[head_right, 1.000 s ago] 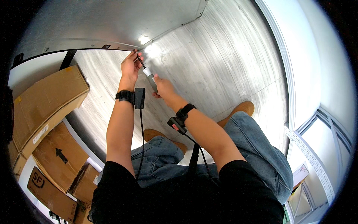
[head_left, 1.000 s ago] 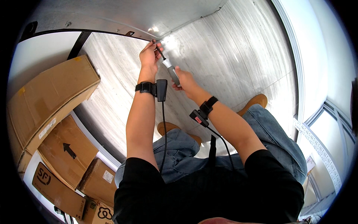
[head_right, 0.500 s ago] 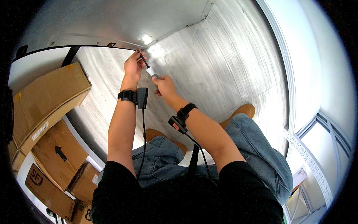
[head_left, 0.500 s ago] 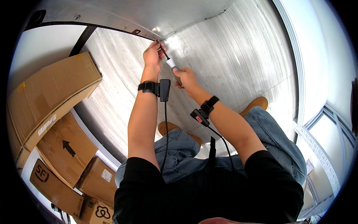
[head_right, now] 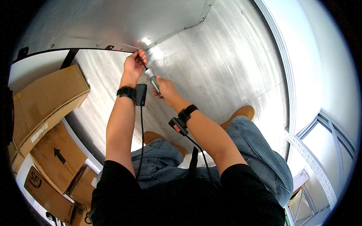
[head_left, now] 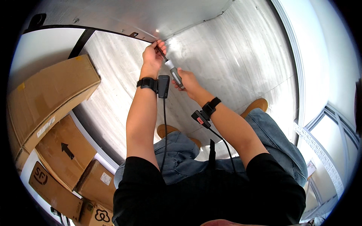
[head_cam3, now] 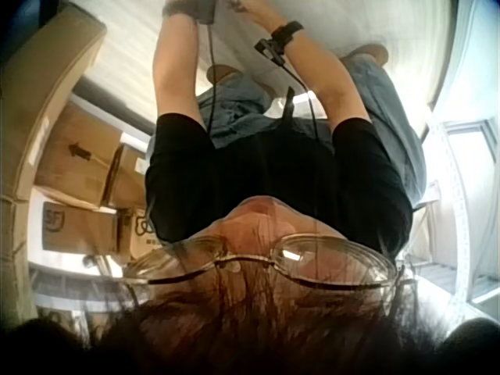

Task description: The person uses a screwdriver to fasten screws into the back panel of a white appliance, then wipes the top surface with a blue cloth.

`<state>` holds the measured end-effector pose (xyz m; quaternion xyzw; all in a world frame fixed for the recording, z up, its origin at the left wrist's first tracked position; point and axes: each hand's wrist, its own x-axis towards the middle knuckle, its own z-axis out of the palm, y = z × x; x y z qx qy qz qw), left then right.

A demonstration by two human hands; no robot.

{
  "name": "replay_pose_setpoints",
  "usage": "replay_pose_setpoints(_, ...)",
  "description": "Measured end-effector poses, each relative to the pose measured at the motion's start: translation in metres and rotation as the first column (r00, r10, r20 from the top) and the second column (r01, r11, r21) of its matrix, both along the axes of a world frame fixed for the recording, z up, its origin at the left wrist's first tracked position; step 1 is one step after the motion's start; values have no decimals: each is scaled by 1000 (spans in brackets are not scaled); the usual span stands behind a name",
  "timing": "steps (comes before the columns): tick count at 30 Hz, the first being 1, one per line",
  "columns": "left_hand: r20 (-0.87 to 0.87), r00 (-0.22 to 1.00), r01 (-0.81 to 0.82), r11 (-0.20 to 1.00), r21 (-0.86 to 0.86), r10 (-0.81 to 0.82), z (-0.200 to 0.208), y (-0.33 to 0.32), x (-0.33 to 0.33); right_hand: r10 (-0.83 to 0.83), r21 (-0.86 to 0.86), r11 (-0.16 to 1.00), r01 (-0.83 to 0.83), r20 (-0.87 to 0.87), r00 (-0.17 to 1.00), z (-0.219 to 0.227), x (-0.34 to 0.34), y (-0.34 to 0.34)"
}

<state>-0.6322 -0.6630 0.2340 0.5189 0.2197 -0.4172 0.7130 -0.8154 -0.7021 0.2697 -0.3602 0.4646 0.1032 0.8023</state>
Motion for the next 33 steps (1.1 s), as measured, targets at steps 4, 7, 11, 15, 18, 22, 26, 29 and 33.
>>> replay_pose_setpoints(4, -11, 1000, -29, 1000, -6, 29, -3, 0, 6, 8, 10, 1000, -8, 57, 998, 2, -5, -8)
replay_pose_setpoints(7, -7, 999, -51, 999, 2, 51, -4, -1, 5, 31, -23, 999, -29, 85, 996, 5, -6, -12)
replay_pose_setpoints(11, -10, 999, -52, 999, -5, 52, -3, -1, 8, 105, -184, 979, -91, 67, 992, 4, -3, -14)
replay_pose_setpoints(15, 13, 999, -41, 999, 5, 41, -1, -2, 5, 129, -153, 981, -118, 62, 990, -5, -13, -14)
replay_pose_setpoints(18, 46, 999, -10, 1000, -25, 11, -6, 5, 2, 148, -86, 986, -141, 87, 985, -8, -26, -11)
replay_pose_setpoints(22, 15, 998, 63, 991, -119, -62, -2, 8, -9, 142, -92, 987, -134, 80, 987, 4, -30, -13)
replay_pose_setpoints(26, 63, 990, 128, 991, -36, -125, 28, 0, -29, 167, -96, 983, -158, 91, 982, 24, -34, -31)
replay_pose_setpoints(29, 69, 981, 181, 983, 3, -181, 69, -17, -47, 143, -100, 986, -135, 76, 987, 58, -37, -50)
replay_pose_setpoints(33, 141, 910, 390, 920, 26, -390, 146, -57, -80, 44, -122, 992, -33, 90, 995, 125, -58, -86)
